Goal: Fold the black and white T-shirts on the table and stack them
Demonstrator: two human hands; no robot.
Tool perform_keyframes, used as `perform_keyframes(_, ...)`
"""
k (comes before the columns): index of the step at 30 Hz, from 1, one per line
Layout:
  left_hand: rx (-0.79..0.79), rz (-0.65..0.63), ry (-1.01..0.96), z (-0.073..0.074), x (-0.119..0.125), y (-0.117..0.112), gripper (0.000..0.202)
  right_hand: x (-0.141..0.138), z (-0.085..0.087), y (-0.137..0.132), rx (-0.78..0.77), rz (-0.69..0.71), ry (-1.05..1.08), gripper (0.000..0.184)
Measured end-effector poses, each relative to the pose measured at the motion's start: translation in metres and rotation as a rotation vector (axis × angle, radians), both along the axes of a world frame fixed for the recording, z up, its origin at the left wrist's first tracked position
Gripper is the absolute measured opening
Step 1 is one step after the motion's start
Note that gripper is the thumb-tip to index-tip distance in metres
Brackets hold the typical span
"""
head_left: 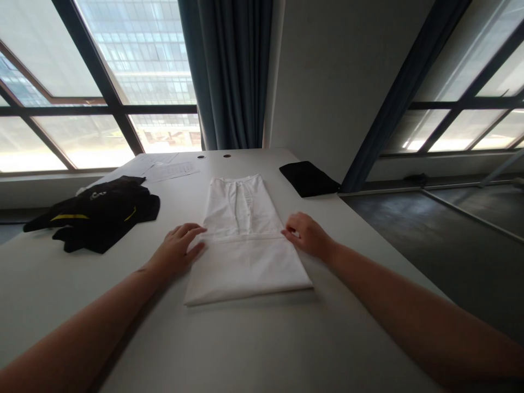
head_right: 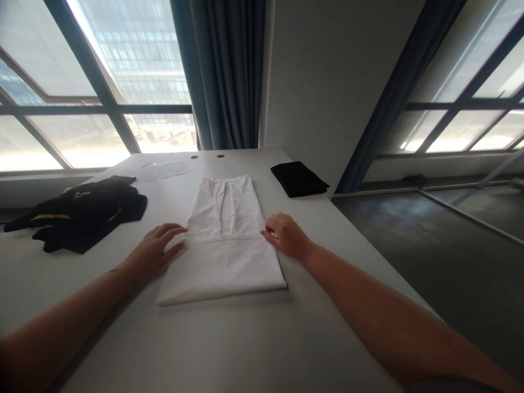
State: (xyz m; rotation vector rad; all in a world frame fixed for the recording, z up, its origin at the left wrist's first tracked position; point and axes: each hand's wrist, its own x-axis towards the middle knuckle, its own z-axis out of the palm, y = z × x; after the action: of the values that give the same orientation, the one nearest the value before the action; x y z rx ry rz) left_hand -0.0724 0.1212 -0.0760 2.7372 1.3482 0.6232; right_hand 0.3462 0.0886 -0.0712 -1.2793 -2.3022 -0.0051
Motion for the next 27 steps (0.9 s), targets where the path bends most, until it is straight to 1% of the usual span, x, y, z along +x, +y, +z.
perform_keyframes(1,0.017,-0.059,0.015,0.005,0.003,-0.016,0.038,-0.005,0.005,-0.013,-0.060,0.085,-0.057,0.032)
perform_keyframes(2,0.007,-0.153,0.043,0.009,0.006,-0.032,0.031,-0.011,0.010,-0.026,-0.130,0.193,-0.125,0.035)
perform_keyframes(3,-0.012,-0.258,0.074,0.012,0.010,-0.049,0.026,-0.018,0.014,-0.039,-0.195,0.307,-0.202,0.035)
perform_keyframes(4,-0.018,-0.354,0.100,0.014,0.014,-0.063,0.021,-0.024,0.018,-0.051,-0.242,0.385,-0.278,0.032)
perform_keyframes(5,-0.015,-0.413,0.123,0.015,0.018,-0.075,0.017,-0.030,0.021,-0.061,-0.268,0.420,-0.340,0.027)
perform_keyframes(6,-0.006,-0.449,0.144,0.015,0.021,-0.083,0.015,-0.036,0.025,-0.069,-0.289,0.422,-0.391,0.020)
perform_keyframes(8,0.030,-0.456,0.184,0.015,0.026,-0.090,0.014,-0.045,0.032,-0.080,-0.327,0.362,-0.453,0.005)
perform_keyframes(9,0.044,-0.450,0.214,0.015,0.027,-0.089,0.014,-0.049,0.036,-0.083,-0.355,0.325,-0.471,0.002)
perform_keyframes(11,0.054,-0.431,0.295,0.016,0.026,-0.086,0.019,-0.054,0.040,-0.086,-0.406,0.259,-0.501,0.011)
perform_keyframes(13,0.030,-0.392,0.381,0.020,0.024,-0.084,0.026,-0.057,0.041,-0.088,-0.432,0.200,-0.528,0.019)
perform_keyframes(15,-0.013,-0.335,0.439,0.023,0.022,-0.085,0.033,-0.058,0.039,-0.087,-0.442,0.176,-0.542,0.021)
perform_keyframes(17,-0.060,-0.297,0.472,0.026,0.022,-0.087,0.034,-0.058,0.037,-0.084,-0.447,0.196,-0.534,0.017)
perform_keyframes(19,-0.105,-0.286,0.500,0.030,0.022,-0.090,0.032,-0.057,0.036,-0.080,-0.452,0.237,-0.514,0.013)
perform_keyframes(22,-0.193,-0.293,0.500,0.041,0.023,-0.103,0.026,-0.057,0.038,-0.083,-0.495,0.312,-0.466,0.009)
perform_keyframes(25,-0.383,-0.367,0.401,0.055,0.020,-0.130,0.023,-0.061,0.042,-0.108,-0.629,0.407,-0.436,0.005)
perform_keyframes(27,-0.574,-0.477,0.305,0.061,0.016,-0.147,0.021,-0.065,0.045,-0.131,-0.774,0.489,-0.432,0.009)
